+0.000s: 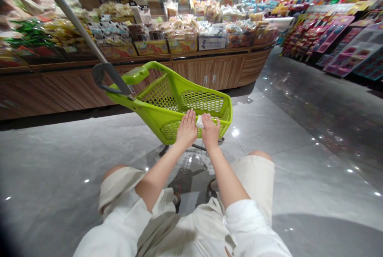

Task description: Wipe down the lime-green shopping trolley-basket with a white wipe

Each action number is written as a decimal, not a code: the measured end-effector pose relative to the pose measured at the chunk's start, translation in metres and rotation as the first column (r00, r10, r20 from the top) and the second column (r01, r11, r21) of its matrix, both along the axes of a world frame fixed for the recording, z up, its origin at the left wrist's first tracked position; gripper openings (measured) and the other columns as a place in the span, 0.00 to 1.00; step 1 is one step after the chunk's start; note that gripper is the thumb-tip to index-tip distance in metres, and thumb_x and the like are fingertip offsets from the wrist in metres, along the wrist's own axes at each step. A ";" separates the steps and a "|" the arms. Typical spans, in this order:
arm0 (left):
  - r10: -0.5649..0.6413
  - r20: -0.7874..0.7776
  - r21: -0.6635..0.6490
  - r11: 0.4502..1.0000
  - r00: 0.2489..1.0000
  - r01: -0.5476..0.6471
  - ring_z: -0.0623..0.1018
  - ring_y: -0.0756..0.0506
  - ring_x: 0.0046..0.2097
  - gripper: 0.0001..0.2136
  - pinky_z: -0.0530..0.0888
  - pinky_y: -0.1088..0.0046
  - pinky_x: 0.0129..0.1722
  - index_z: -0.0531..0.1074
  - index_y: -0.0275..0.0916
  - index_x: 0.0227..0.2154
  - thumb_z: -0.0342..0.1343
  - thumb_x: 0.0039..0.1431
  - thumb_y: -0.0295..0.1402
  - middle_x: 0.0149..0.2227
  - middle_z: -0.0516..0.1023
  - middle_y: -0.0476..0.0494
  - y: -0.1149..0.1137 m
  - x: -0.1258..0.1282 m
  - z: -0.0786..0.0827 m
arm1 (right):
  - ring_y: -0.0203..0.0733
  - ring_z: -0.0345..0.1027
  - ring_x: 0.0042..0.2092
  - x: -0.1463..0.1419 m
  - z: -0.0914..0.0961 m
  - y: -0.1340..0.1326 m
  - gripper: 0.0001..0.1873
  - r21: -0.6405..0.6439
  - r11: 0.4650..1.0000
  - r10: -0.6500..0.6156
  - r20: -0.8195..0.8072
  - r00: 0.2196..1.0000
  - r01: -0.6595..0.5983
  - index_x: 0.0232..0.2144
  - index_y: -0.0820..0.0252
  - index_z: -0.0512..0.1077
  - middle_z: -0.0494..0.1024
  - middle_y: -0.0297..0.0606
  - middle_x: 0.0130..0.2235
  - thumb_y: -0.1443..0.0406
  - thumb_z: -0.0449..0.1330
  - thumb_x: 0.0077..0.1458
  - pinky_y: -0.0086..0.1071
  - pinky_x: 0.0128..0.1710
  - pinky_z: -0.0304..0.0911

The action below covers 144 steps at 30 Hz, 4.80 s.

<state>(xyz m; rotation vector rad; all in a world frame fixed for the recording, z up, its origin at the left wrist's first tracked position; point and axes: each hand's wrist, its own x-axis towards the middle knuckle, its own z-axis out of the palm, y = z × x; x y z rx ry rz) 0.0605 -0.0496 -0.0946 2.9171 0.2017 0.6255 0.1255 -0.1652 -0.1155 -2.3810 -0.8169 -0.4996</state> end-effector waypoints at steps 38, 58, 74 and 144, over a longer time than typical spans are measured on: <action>-0.020 0.049 -0.004 1.000 0.999 0.020 0.45 0.42 0.72 0.30 0.50 0.57 0.70 0.46 0.26 0.68 0.41 0.64 0.30 0.72 0.47 0.33 -0.005 0.004 -0.003 | 0.45 0.61 0.64 0.024 -0.016 -0.060 0.33 0.155 0.954 -0.243 -0.093 0.966 0.255 0.55 0.55 0.71 0.72 0.43 0.60 0.75 0.45 0.50 0.58 0.65 0.39; -0.002 0.035 0.026 1.000 0.999 0.001 0.46 0.41 0.72 0.30 0.52 0.58 0.70 0.47 0.27 0.68 0.43 0.64 0.30 0.71 0.48 0.33 -0.006 0.006 -0.003 | 0.44 0.61 0.64 0.033 -0.020 -0.068 0.34 0.151 0.941 -0.292 -0.093 0.952 0.304 0.55 0.55 0.71 0.73 0.42 0.59 0.76 0.44 0.48 0.59 0.66 0.37; -0.021 0.059 0.026 0.999 0.998 0.020 0.44 0.42 0.73 0.30 0.51 0.56 0.70 0.45 0.26 0.68 0.42 0.64 0.29 0.72 0.48 0.32 -0.002 0.002 -0.005 | 0.41 0.60 0.65 0.029 -0.023 -0.082 0.37 0.076 0.993 -0.092 0.026 0.995 0.089 0.60 0.51 0.66 0.70 0.38 0.62 0.77 0.45 0.49 0.57 0.68 0.32; -0.039 0.077 -0.004 0.999 0.996 0.040 0.44 0.42 0.72 0.32 0.51 0.55 0.70 0.42 0.29 0.69 0.42 0.63 0.28 0.72 0.48 0.34 -0.005 0.006 -0.006 | 0.44 0.61 0.64 0.011 -0.015 -0.020 0.35 0.214 0.954 -0.202 -0.062 0.977 0.211 0.57 0.52 0.70 0.73 0.41 0.60 0.75 0.44 0.49 0.58 0.66 0.37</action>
